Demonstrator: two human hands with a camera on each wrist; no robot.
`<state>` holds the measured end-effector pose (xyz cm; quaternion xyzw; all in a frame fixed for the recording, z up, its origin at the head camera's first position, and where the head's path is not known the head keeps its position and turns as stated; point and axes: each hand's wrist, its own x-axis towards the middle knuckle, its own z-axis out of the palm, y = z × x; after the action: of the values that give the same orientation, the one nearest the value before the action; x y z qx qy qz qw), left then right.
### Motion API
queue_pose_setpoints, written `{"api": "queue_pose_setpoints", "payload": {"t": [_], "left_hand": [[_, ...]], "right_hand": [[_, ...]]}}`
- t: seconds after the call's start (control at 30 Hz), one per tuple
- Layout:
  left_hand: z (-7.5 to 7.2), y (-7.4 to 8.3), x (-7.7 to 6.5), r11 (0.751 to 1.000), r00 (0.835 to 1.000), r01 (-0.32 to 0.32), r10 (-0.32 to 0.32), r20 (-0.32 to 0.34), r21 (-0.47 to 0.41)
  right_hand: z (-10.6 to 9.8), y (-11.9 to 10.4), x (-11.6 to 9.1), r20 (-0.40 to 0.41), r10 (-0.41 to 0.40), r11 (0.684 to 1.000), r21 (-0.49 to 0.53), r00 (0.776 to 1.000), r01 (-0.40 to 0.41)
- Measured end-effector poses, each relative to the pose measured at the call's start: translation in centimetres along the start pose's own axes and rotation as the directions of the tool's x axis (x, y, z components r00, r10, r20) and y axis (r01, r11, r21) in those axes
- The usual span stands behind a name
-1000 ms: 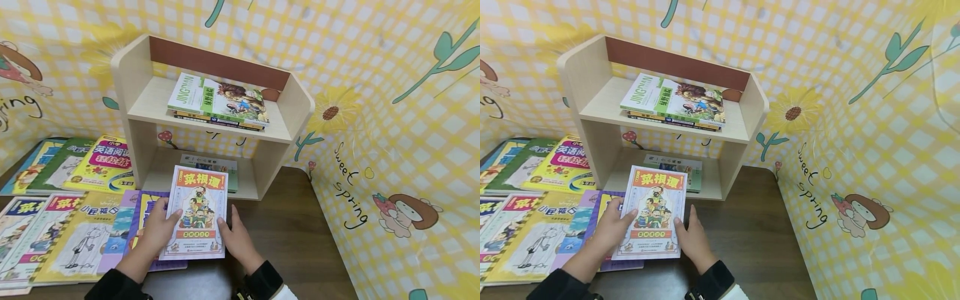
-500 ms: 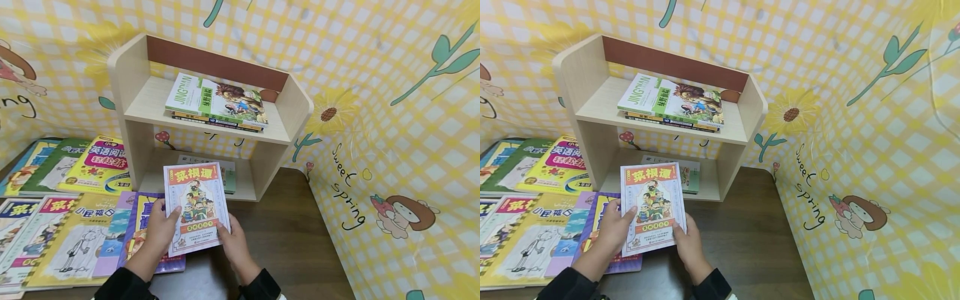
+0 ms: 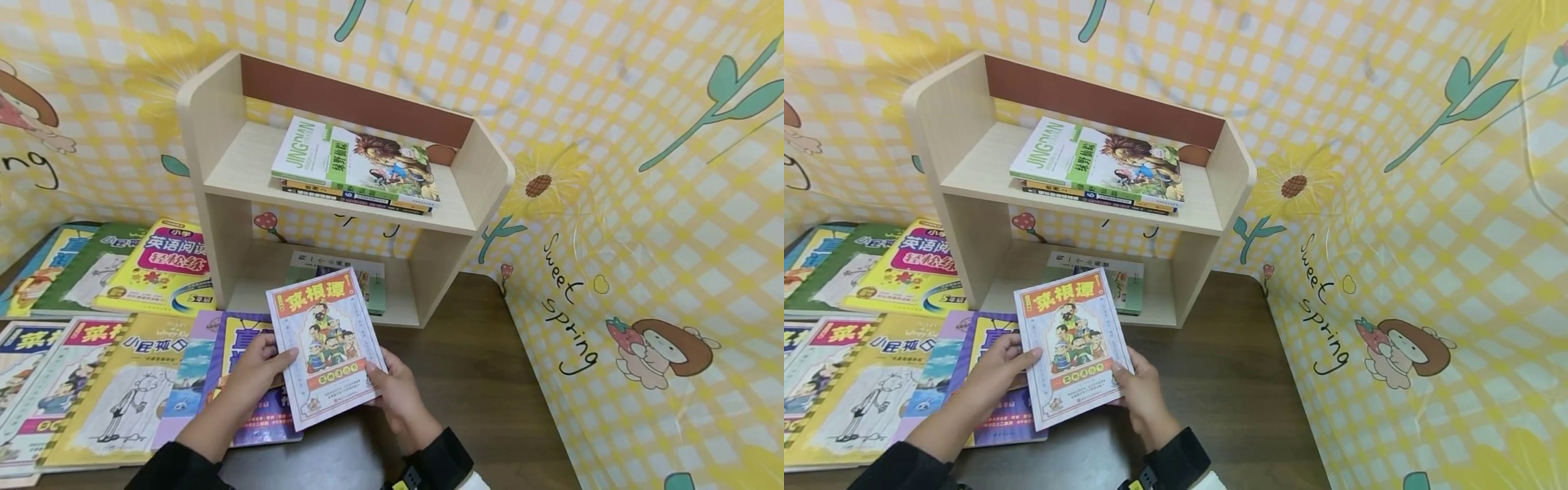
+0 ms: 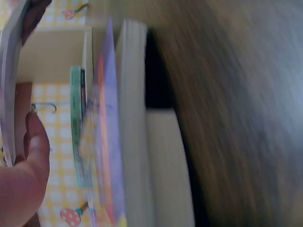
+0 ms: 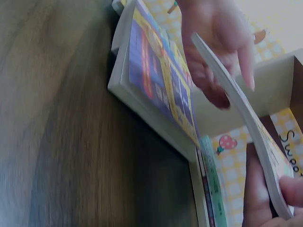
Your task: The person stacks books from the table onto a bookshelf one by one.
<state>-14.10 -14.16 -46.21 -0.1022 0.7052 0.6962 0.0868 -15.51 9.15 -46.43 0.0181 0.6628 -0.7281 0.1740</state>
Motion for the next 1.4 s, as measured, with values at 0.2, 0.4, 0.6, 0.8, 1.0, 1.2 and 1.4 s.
{"api": "queue_pose_setpoints", "payload": {"t": [0.2,0.4,0.6,0.8,1.0,1.2,1.4], "left_hand": [[-2.7,-0.2,-0.2,0.998,0.993,-0.016,0.010,0.116,0.058],[-5.1,-0.4,-0.7,0.972,0.977,-0.114,0.073,0.199,0.204],[-6.1,-0.3,-0.8,0.920,0.957,-0.205,0.118,0.266,0.333],[-5.6,0.8,-1.4,0.885,0.930,-0.283,0.158,0.333,0.369],[-4.9,1.4,-2.0,0.896,0.919,-0.309,0.196,0.341,0.318],[-4.5,1.4,-2.1,0.891,0.939,-0.301,0.215,0.267,0.340],[-3.8,1.5,-2.6,0.881,0.963,-0.259,0.206,0.172,0.395]], "right_hand": [[-1.8,-0.2,0.3,0.129,0.070,0.997,-0.029,0.989,-0.067],[-3.6,-0.8,0.6,0.278,0.153,0.988,-0.070,0.948,-0.139],[-5.0,-1.6,1.0,0.391,0.208,0.977,-0.130,0.897,-0.170],[-6.0,-2.6,1.7,0.456,0.254,0.965,-0.185,0.853,-0.188],[-6.1,-3.3,2.3,0.446,0.252,0.966,-0.169,0.859,-0.195],[-5.5,-3.2,2.8,0.288,0.195,0.979,-0.116,0.938,-0.168],[-4.1,-3.5,2.3,0.066,0.132,0.991,-0.019,0.989,-0.131]]}}
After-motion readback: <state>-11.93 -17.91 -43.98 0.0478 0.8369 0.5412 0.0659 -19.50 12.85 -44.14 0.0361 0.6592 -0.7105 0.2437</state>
